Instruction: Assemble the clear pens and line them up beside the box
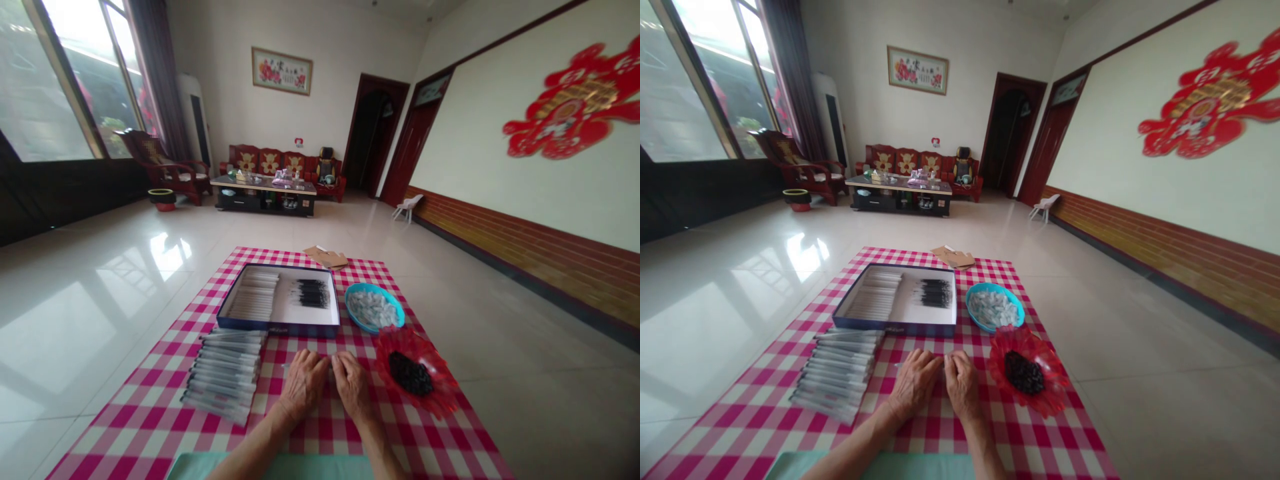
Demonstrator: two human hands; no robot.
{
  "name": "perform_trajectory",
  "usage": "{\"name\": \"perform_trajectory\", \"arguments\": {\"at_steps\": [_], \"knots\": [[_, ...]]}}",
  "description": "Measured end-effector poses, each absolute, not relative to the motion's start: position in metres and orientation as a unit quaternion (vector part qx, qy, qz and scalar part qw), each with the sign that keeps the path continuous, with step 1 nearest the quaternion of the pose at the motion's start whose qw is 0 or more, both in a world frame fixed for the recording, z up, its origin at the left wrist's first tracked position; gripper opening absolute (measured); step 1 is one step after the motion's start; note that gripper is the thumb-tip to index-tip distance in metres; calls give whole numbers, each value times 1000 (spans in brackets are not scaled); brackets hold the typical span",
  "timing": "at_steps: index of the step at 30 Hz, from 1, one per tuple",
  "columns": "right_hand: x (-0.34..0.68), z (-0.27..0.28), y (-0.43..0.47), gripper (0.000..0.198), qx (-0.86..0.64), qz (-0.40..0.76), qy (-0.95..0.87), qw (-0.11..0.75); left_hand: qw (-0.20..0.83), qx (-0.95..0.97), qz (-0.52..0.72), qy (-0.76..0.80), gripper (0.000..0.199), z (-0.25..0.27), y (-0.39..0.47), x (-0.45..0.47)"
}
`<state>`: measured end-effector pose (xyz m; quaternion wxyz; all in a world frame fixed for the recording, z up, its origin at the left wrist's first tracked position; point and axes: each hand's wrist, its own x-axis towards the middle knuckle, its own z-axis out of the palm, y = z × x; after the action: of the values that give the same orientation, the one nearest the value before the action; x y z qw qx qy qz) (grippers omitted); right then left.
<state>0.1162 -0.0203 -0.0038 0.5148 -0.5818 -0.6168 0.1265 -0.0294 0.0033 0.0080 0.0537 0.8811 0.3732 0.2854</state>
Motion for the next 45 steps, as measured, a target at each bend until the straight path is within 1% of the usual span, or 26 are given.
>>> {"name": "perform_trajectory", "arguments": {"at_steps": [4,10,18,24,33,35,39,41,42,45], "knots": [[116,-3,-21,35,-583,126,-611,520,54,874,293,385,18,7,3,-29],[117,0,-25,28,-566,130,-631,515,52,872,294,387,19,5,4,-29],[116,-5,-20,36,-580,119,-611,526,39,870,300,389,19,6,3,-28],[118,-3,-24,28,-562,129,-629,521,38,875,308,373,20,6,4,-29],[113,-3,-22,35,-568,136,-611,535,34,873,317,370,17,1,5,-28],[114,-2,-24,34,-565,145,-609,538,29,868,330,370,18,2,4,-28],[119,-1,-24,36,-587,149,-566,559,13,847,400,350,26,2,2,-30],[122,0,-25,38,-600,151,-542,569,32,839,424,340,22,-1,2,-31],[123,1,-25,39,-604,152,-533,573,54,835,431,338,24,-3,3,-31],[124,5,-27,39,-594,172,-531,580,147,798,469,348,29,-7,8,-34]]}}
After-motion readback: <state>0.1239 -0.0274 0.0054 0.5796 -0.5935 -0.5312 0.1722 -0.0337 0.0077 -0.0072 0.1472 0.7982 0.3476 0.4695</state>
